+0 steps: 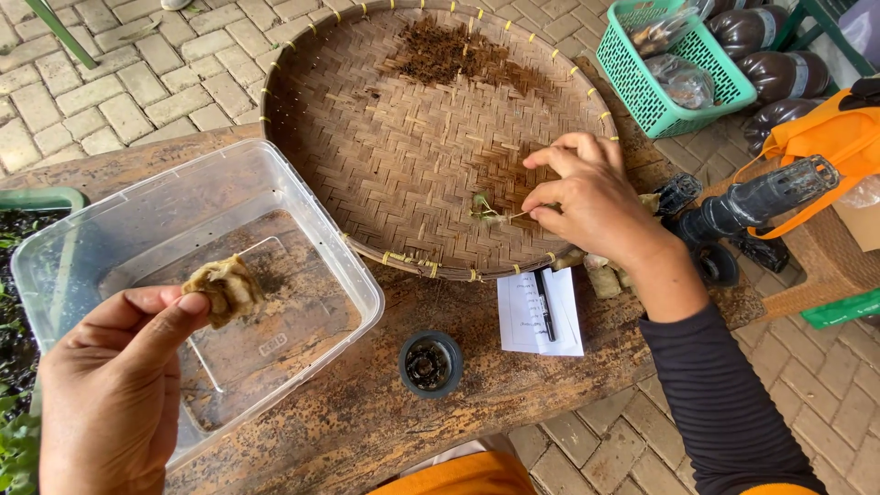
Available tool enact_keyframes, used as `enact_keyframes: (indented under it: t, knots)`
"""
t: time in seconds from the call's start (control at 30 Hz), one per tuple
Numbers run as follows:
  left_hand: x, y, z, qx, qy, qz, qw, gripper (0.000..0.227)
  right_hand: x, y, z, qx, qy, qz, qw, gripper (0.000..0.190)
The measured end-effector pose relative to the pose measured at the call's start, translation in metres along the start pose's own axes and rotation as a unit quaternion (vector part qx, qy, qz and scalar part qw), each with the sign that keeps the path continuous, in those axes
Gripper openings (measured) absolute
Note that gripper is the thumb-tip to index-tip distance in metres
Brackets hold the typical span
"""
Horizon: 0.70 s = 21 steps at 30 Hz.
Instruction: The person is selecting small seedlings from a tray and wrapping their roots in small pieces of organic material before placing them into planting cups.
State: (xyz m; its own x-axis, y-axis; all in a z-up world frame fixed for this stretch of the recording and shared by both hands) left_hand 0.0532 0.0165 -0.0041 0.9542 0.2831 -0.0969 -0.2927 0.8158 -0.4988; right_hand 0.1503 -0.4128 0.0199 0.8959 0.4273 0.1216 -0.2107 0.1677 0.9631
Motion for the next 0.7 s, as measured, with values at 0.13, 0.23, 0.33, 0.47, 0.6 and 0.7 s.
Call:
enact_keyframes:
  t: [0.13, 0.23, 0.33, 0.47, 0.6, 0.7]
  knots:
    - [-0.002, -0.009, 0.001, -0.007, 0.010, 0.001, 1.000, 0.006, -0.006, 0.034, -0.010, 0.063, 0.018, 0.082, 0.994, 0.009]
    - [-0.001, -0.013, 0.001, -0.009, 0.009, -0.006, 1.000, 0.008, -0.005, 0.035, -0.021, -0.014, 0.024, 0.059, 0.998, 0.008]
    - [-0.001, -0.017, 0.002, -0.031, 0.005, -0.015, 0.999, 0.009, -0.009, 0.052, -0.034, 0.034, 0.040, 0.084, 0.995, 0.007]
    - [0.004, -0.015, -0.003, -0.015, 0.011, -0.017, 1.000, 0.010, -0.011, 0.079, -0.039, 0.021, 0.036, 0.105, 0.994, 0.008]
    - [0.005, -0.020, -0.005, -0.016, -0.001, -0.056, 0.998, 0.009, -0.005, 0.102, -0.038, 0.022, 0.028, 0.148, 0.988, 0.005]
    - [0.005, -0.026, -0.006, -0.024, 0.001, -0.067, 0.997, 0.008, 0.004, 0.082, -0.037, -0.007, 0.038, 0.143, 0.989, 0.007]
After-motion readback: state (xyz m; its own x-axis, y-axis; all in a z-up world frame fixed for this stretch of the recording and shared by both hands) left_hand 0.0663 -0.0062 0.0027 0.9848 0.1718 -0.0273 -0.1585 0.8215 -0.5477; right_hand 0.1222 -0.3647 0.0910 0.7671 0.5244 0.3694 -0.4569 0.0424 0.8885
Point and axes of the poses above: each hand's wrist, its own x-axis towards the middle knuckle, its own y-axis out of the back of the hand, z = x × y, the point moved 10 cm from there along x, towards the middle knuckle, and after that the axes turned 15 degrees about -x, right-handed, at the moved point
